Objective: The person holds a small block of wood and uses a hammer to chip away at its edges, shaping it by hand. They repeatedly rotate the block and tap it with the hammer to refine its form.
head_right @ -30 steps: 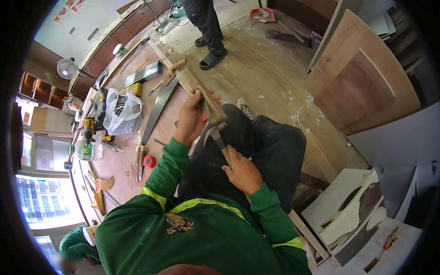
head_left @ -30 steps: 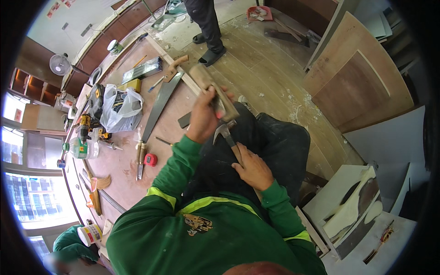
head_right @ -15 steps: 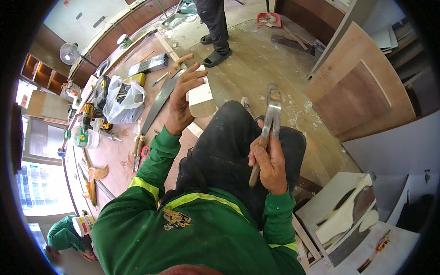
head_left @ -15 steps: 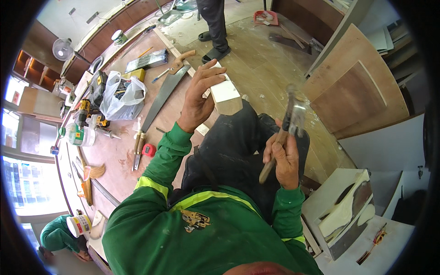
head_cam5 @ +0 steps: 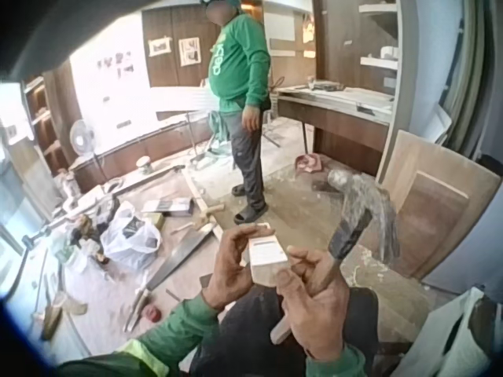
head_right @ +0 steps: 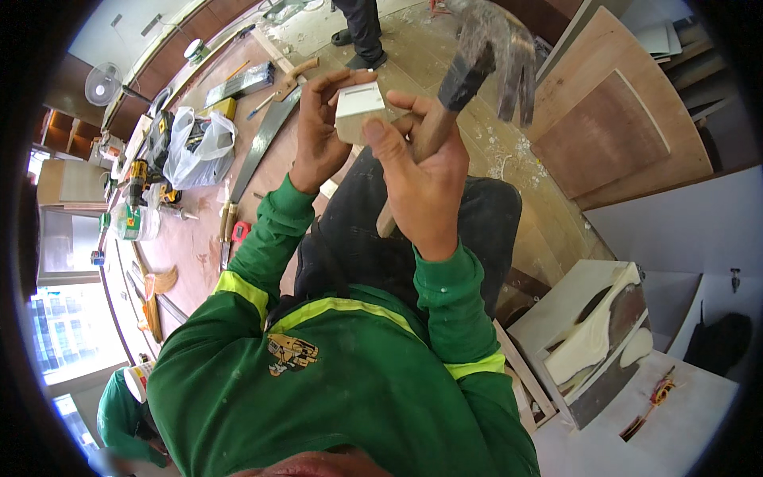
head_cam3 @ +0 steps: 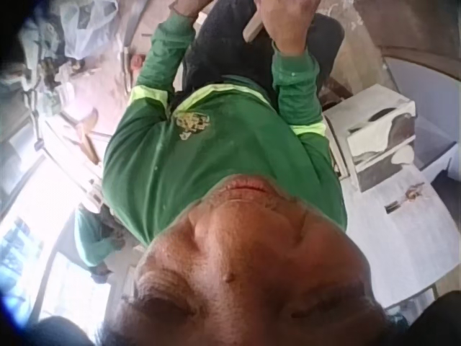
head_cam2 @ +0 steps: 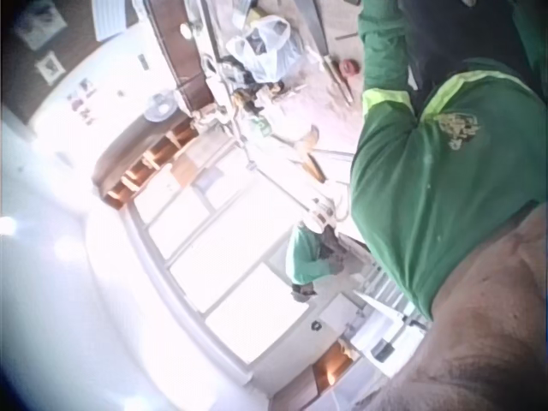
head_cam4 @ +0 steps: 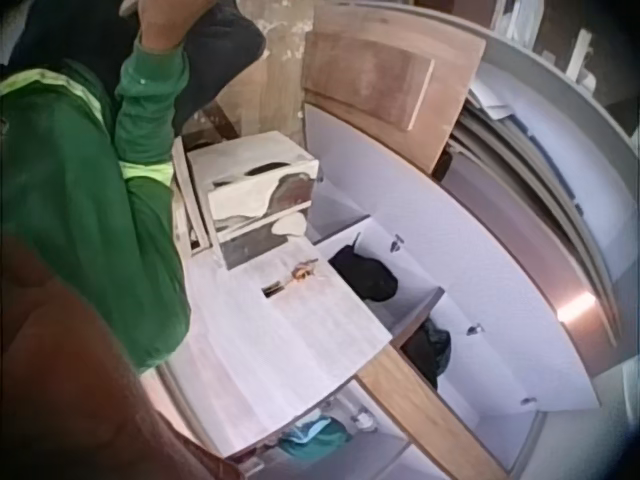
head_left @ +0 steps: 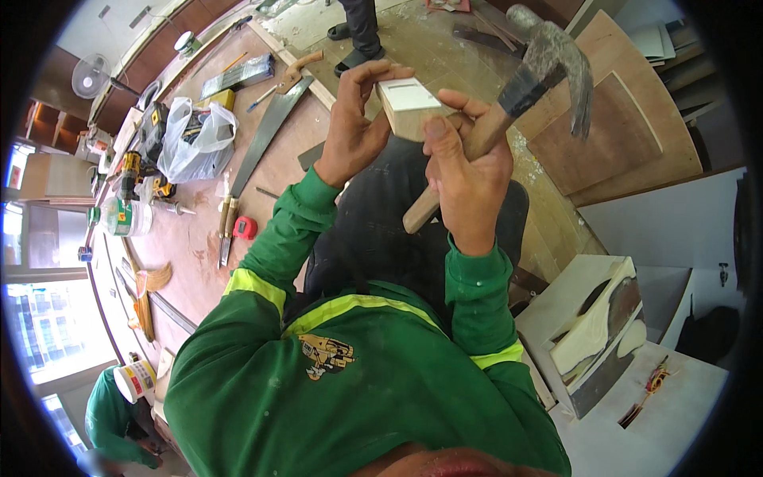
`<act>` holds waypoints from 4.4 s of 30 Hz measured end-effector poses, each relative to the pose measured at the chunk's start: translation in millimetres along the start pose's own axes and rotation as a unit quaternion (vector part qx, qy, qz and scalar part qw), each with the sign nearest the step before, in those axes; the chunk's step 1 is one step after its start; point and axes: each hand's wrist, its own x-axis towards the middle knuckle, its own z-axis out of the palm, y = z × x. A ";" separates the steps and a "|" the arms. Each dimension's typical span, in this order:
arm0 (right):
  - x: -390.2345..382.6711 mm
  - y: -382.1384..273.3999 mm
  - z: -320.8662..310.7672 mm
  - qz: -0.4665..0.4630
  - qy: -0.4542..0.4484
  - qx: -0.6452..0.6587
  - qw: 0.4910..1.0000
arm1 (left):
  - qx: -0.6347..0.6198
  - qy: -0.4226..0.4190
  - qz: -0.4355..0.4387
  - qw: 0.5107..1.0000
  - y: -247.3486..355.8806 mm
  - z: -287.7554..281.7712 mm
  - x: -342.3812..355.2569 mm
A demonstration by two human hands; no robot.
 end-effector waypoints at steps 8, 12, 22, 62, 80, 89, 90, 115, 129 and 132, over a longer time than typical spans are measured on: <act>6.8 1.1 14.3 -0.012 0.003 0.035 0.999 | 0.008 0.003 0.011 1.000 -2.5 -2.6 5.7; 3.8 -4.7 16.3 0.004 0.003 0.026 1.000 | 0.003 0.017 0.010 1.000 -0.3 -3.1 7.6; 5.9 -3.7 20.3 -0.001 -0.008 0.025 1.000 | 0.059 0.006 0.051 0.997 3.2 -6.8 9.9; -30.4 65.1 -21.1 -0.060 -0.019 -0.355 0.933 | -0.478 0.253 -0.333 0.773 -25.9 -3.5 -6.9; -30.0 27.3 -11.2 0.042 0.017 0.029 0.999 | 0.099 -0.145 0.034 0.984 26.0 -2.1 -29.4; -24.8 29.2 -20.0 0.068 0.039 0.010 0.997 | 0.103 -0.102 0.003 0.989 24.9 12.2 -35.6; -23.4 28.8 -20.0 0.070 0.041 0.008 0.997 | 0.106 -0.103 0.000 0.989 24.6 13.2 -35.2; -14.6 28.0 -17.5 0.079 0.068 0.028 0.994 | 0.117 -0.059 -0.030 0.991 18.3 23.8 -39.5; -14.3 20.9 -13.2 0.079 0.068 0.032 0.994 | 0.148 -0.051 -0.001 0.988 20.7 21.7 -34.2; -12.7 20.9 -12.3 0.076 0.066 0.036 0.994 | 0.154 -0.048 0.001 0.987 22.2 21.6 -31.4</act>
